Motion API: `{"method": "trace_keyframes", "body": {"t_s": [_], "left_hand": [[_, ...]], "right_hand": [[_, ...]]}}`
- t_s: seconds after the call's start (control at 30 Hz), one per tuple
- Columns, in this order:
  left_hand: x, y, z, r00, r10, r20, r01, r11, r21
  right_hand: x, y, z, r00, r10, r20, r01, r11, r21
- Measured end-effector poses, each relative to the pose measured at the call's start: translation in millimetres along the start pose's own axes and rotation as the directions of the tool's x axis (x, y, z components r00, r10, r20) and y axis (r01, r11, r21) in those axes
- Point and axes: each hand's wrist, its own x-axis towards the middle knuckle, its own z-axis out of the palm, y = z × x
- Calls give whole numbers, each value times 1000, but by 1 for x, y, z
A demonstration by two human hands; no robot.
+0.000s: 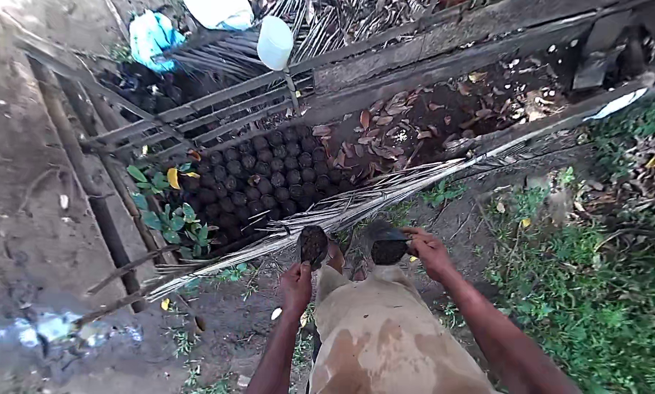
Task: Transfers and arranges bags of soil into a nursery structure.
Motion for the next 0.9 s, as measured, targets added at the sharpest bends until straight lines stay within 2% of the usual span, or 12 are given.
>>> {"method": "trace_keyframes", "body": {"t_s": [0.13,0.2,0.33,0.4,0.53,0.67,0.83,0.9], "left_hand": [[70,12,14,1000,-9,13,8,999,45],[101,17,21,1000,-17,3,17,999,40],[165,19,41,1000,-9,-15,10,998,63],[189,21,52,1000,-5,-28,7,996,90],[233,23,81,996,-16,-83,24,996,89],[281,-1,122,994,-44,-101,51,996,71],[331,-49,171,994,-62,-84,65,997,36],[351,-75,183,999,-35,-37,36,999,29]], "right_hand": [[77,-23,-18,993,97,63,-97,995,-4],[121,-20,-26,993,114,37,-113,993,-21],[226,-14,-39,993,114,-10,-112,984,135],[276,-7,-47,993,114,3,-113,983,146],[377,22,-58,997,72,24,-74,990,120],[468,68,-50,995,93,27,-96,990,107],[582,145,-2,985,137,103,-142,989,44],[623,180,26,978,180,105,-184,982,37]]}}
